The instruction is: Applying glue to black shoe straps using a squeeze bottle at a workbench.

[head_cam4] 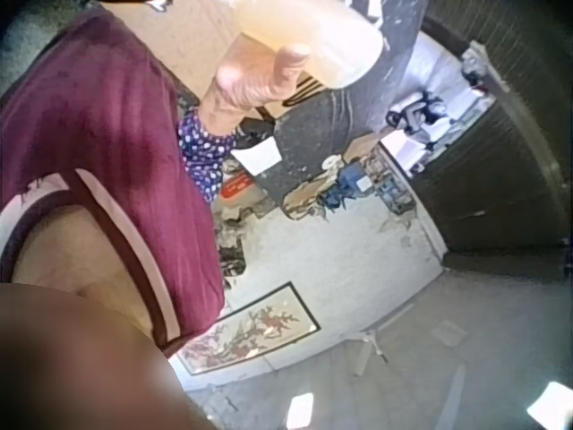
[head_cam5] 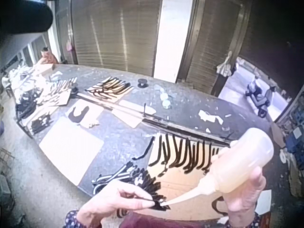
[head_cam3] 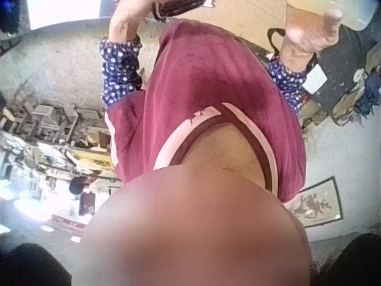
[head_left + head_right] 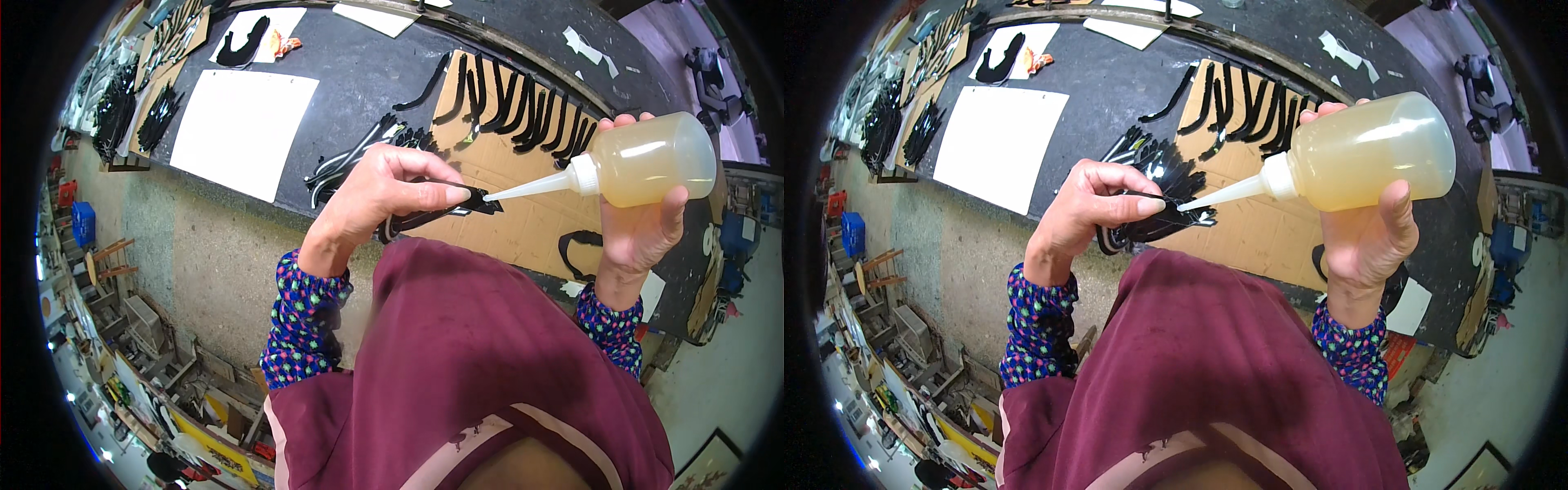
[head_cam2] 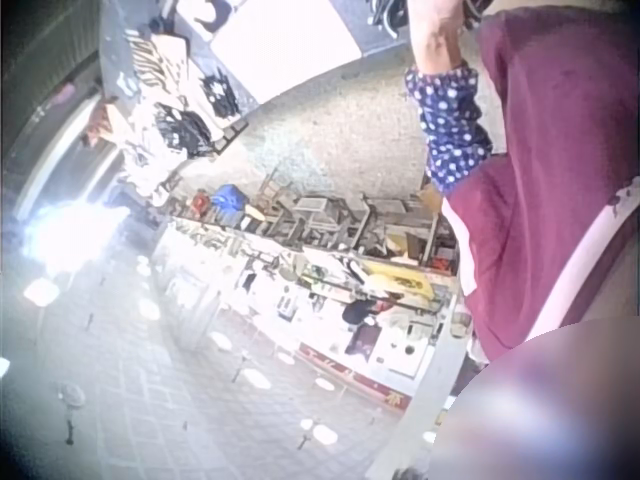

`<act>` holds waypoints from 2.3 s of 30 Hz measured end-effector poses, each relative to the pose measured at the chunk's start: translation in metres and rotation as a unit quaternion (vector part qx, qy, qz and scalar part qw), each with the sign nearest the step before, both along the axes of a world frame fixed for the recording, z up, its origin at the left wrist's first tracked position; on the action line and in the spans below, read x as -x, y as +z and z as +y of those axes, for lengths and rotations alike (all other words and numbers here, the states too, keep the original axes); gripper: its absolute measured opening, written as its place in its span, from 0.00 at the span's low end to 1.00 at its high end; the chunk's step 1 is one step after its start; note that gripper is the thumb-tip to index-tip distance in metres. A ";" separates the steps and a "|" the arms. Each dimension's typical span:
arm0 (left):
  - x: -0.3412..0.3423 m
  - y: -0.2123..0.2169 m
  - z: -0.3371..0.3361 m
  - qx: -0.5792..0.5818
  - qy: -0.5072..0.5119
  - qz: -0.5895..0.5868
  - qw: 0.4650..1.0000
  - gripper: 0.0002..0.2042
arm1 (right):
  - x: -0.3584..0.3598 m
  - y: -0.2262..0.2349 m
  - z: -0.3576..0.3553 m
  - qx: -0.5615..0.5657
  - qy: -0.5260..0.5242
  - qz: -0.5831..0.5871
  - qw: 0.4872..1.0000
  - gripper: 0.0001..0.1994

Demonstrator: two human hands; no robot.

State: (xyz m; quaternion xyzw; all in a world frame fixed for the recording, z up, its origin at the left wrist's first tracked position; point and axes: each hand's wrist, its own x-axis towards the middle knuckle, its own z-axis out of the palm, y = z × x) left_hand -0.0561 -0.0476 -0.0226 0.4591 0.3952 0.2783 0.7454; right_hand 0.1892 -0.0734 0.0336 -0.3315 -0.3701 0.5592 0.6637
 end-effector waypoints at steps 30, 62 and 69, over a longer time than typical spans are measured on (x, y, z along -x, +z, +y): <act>-0.004 -0.001 0.002 0.014 0.007 -0.002 1.000 0.07 | -0.008 -0.010 -0.006 0.023 -0.037 -0.005 0.999 0.39; -0.014 0.003 0.000 0.013 -0.032 -0.011 0.999 0.07 | -0.015 -0.011 -0.009 0.021 -0.015 0.037 0.999 0.40; -0.014 -0.002 0.000 0.009 -0.030 -0.011 0.999 0.06 | -0.017 -0.012 -0.011 0.025 -0.017 0.035 0.999 0.40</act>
